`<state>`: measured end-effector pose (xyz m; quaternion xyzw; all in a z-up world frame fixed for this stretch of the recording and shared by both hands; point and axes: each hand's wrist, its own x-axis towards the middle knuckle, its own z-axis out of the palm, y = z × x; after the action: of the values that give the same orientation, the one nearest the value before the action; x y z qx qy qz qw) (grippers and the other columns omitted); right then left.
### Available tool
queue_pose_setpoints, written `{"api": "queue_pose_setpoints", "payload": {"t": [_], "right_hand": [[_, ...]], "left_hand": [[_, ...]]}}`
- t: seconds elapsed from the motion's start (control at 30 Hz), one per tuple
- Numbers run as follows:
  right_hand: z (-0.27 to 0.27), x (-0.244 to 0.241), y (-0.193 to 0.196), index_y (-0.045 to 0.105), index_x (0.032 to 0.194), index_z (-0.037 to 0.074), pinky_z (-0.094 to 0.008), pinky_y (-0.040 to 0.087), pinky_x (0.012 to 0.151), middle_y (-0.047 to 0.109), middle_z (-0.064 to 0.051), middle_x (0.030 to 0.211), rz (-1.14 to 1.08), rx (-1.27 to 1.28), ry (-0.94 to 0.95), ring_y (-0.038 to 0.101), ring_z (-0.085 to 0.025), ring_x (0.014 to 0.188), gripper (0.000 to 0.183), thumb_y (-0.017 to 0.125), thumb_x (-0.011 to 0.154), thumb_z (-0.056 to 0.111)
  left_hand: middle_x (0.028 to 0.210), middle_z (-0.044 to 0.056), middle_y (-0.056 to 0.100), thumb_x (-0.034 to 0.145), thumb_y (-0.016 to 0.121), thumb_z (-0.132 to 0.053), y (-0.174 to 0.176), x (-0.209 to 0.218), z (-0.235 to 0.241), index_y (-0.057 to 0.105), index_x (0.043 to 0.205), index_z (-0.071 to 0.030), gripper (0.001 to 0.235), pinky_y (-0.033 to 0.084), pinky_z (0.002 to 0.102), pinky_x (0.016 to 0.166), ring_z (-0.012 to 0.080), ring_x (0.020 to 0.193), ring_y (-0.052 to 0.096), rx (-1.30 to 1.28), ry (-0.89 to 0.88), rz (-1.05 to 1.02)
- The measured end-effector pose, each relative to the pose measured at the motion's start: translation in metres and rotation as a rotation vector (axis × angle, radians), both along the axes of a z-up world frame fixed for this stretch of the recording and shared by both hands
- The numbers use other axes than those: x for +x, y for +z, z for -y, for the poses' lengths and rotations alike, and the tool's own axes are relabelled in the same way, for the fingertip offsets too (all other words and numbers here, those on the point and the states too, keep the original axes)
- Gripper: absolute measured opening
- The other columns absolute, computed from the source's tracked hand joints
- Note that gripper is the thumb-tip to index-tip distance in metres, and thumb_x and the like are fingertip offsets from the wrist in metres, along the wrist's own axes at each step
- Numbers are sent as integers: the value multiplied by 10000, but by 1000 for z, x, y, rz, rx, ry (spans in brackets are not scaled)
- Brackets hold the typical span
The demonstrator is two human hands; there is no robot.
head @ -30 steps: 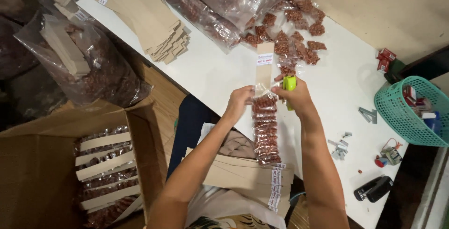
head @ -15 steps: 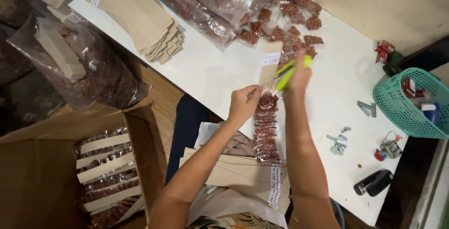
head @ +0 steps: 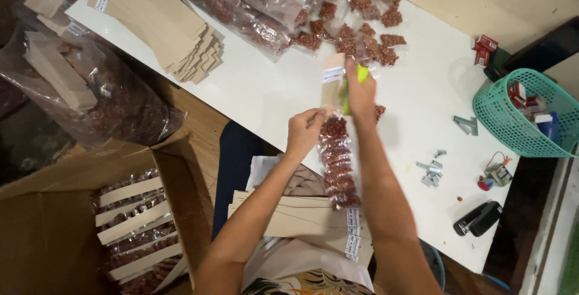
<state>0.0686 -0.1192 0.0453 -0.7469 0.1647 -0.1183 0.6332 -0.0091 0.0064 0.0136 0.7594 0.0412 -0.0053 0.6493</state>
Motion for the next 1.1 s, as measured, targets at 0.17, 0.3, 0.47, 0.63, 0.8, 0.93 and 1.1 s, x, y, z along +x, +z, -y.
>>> {"api": "queue_pose_setpoints", "payload": {"t": [0.17,0.3,0.47,0.63,0.8,0.93,1.1], "right_hand": [[153,9,-121,680,1042,76,-452,540,760,691,-164,865,-358,-829,120,710,-364,868,504,742,821,525],[144,-37,-54,732,900,35,-326,444,468,609,-98,619,-444,-344,305,592,-232,479,215,846,759,150],[88,-65,-10,701,1026,-3,-277,498,512,659,-95,765,-347,6,320,643,-198,654,358,862,754,163],[56,-62,-23,679,1013,-34,-285,514,537,652,-122,809,-346,32,439,646,-237,725,340,853,795,160],[42,-76,24,690,981,-13,-311,464,478,674,-168,730,-412,-151,432,609,-227,548,305,831,810,196],[70,-28,-31,647,931,62,-292,498,497,657,-92,736,-97,-24,37,652,-208,553,188,733,937,229],[34,-1,5,603,855,90,-274,513,479,667,-88,692,108,278,-280,673,-176,536,460,710,911,534]], "left_hand": [[954,172,775,940,684,-357,-104,36,-8,743,1210,-82,390,614,387,724,282,876,754,-65,-25,-266],[1060,151,775,909,715,-438,-116,42,-7,773,1194,-137,418,593,436,862,331,1024,737,-93,-13,-321],[932,57,726,909,675,-413,-96,36,-11,767,1071,-118,349,576,333,805,200,884,693,-395,17,-315],[1028,203,739,880,768,-397,-74,33,-10,748,1149,6,486,610,397,810,278,906,746,-468,27,-288],[789,83,773,984,677,-360,-58,26,0,806,1065,-113,290,584,358,746,178,812,736,-116,-2,-99],[822,132,774,966,714,-367,-31,24,9,808,1047,-110,286,598,402,736,272,853,766,-46,-45,-8],[859,173,768,957,696,-247,-36,32,17,811,1021,-104,194,603,457,746,406,879,742,80,-205,148]]}}
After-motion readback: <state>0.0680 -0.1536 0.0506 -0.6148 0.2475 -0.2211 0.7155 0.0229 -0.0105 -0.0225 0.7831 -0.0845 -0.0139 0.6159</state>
